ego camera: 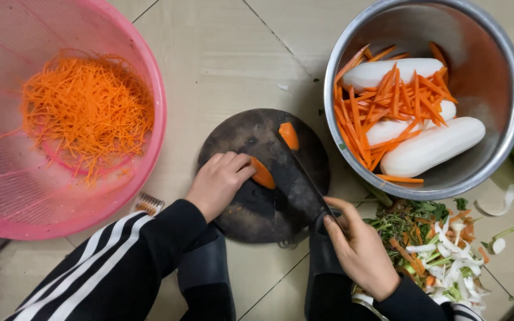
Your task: Slicing carrots on a wooden cutting board using a large knife
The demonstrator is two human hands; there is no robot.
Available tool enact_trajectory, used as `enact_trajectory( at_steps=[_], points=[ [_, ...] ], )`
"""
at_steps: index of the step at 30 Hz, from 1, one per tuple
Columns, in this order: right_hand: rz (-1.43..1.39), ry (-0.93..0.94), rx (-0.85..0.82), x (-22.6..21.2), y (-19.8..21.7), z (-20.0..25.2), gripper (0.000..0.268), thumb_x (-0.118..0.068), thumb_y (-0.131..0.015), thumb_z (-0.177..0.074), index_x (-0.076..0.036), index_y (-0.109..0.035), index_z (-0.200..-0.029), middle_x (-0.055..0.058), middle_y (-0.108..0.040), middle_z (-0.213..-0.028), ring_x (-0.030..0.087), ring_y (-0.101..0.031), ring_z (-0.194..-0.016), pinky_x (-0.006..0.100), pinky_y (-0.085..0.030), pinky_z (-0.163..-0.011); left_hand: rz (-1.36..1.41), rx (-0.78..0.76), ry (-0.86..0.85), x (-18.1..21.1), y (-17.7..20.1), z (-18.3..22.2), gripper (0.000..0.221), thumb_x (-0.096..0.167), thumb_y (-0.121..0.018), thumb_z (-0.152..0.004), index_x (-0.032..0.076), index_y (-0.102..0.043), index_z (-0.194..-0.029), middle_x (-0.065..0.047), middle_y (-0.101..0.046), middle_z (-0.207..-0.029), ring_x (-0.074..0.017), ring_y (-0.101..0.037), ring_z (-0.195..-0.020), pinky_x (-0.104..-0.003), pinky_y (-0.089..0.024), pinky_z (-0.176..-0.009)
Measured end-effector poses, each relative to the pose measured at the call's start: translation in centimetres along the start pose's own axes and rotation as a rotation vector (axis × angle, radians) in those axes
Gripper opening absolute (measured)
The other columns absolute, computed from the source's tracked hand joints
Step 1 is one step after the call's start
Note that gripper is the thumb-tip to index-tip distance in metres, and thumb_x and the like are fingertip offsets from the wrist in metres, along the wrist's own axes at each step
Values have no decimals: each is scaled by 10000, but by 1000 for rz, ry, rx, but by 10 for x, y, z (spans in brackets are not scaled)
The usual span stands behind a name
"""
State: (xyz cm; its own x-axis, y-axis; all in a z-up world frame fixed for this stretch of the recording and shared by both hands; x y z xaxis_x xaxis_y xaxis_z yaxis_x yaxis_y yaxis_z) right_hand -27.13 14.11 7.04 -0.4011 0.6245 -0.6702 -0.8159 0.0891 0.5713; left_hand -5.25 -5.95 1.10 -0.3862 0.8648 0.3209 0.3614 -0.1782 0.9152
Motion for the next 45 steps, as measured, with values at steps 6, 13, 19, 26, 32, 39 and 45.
enact_trajectory(
  at_steps=[6, 13, 19, 26, 32, 39, 45],
  points=[
    [301, 203, 25, -2, -23, -5, 422, -178, -620, -943, -161, -625, -1364, -9, -769, -684, 247, -709, -518, 385, -525, -510, 48, 1, 23, 1, 3, 23, 310, 135, -578, -911, 76, -658, -1205, -60, -620, -1238, -234, -604, -1136, -357, -477, -987],
    [523, 309, -10, -3, -49, -10, 564, -176, -621, -929, -214, -524, -1482, 153, -761, -896, 397, -708, -641, 501, -551, -557, 88, 41, -52, 9, -3, 15, 197, 89, -610, -872, 42, -645, -1059, -95, -610, -1129, -266, -609, -1091, -355, -506, -966],
    [589, 258, -73, -7, -53, -9, 576, -189, -595, -949, -221, -479, -1512, 187, -752, -891, 409, -711, -624, 501, -565, -560, 11, 11, -78, 4, -15, 14, 138, 102, -613, -875, 62, -643, -1004, -92, -592, -1076, -253, -586, -1010, -337, -519, -894],
    [618, 185, -167, -10, -55, -15, 505, -183, -537, -964, -220, -449, -1460, 163, -774, -948, 461, -734, -701, 577, -561, -605, -13, 25, -78, 5, -12, 13, 194, 79, -615, -875, 47, -673, -1057, -90, -609, -1134, -229, -591, -1041, -304, -522, -880],
    [626, 235, -178, -6, -64, -28, 431, -193, -522, -992, -170, -435, -1413, 180, -769, -826, 452, -733, -718, 572, -538, -621, 30, 25, -56, 6, -12, 12, 183, 92, -600, -878, 51, -663, -1045, -91, -606, -1144, -245, -597, -1080, -319, -528, -867],
    [603, 160, -288, 21, -67, -45, 461, -226, -403, -1061, -273, -364, -1517, 268, -748, -971, 542, -757, -801, 628, -608, -694, -178, 9, -125, 7, -9, 12, 217, 196, -432, -1145, 112, -588, -1020, 7, -518, -1040, -171, -566, -1091, -240, -506, -919],
    [461, 100, -283, 5, -59, -37, 389, -284, -437, -1057, -317, -451, -1444, 279, -774, -974, 558, -734, -882, 672, -579, -752, -49, -5, -77, 4, -15, 17, 165, 209, -494, -1124, 109, -592, -1038, 4, -492, -1032, -176, -557, -1131, -233, -510, -889]
  ],
)
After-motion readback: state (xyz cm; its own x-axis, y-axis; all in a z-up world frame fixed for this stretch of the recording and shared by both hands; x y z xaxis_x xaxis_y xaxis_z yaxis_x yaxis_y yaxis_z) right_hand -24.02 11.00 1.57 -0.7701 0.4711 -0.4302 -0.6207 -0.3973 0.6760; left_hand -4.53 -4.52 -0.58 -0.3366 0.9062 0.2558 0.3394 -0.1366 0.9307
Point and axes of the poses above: each hand's wrist, its own z-axis away from the middle knuckle, its own y-axis out of the back of the hand, x = y × z, the point moved 2 cm from there along -z, towards the middle knuckle
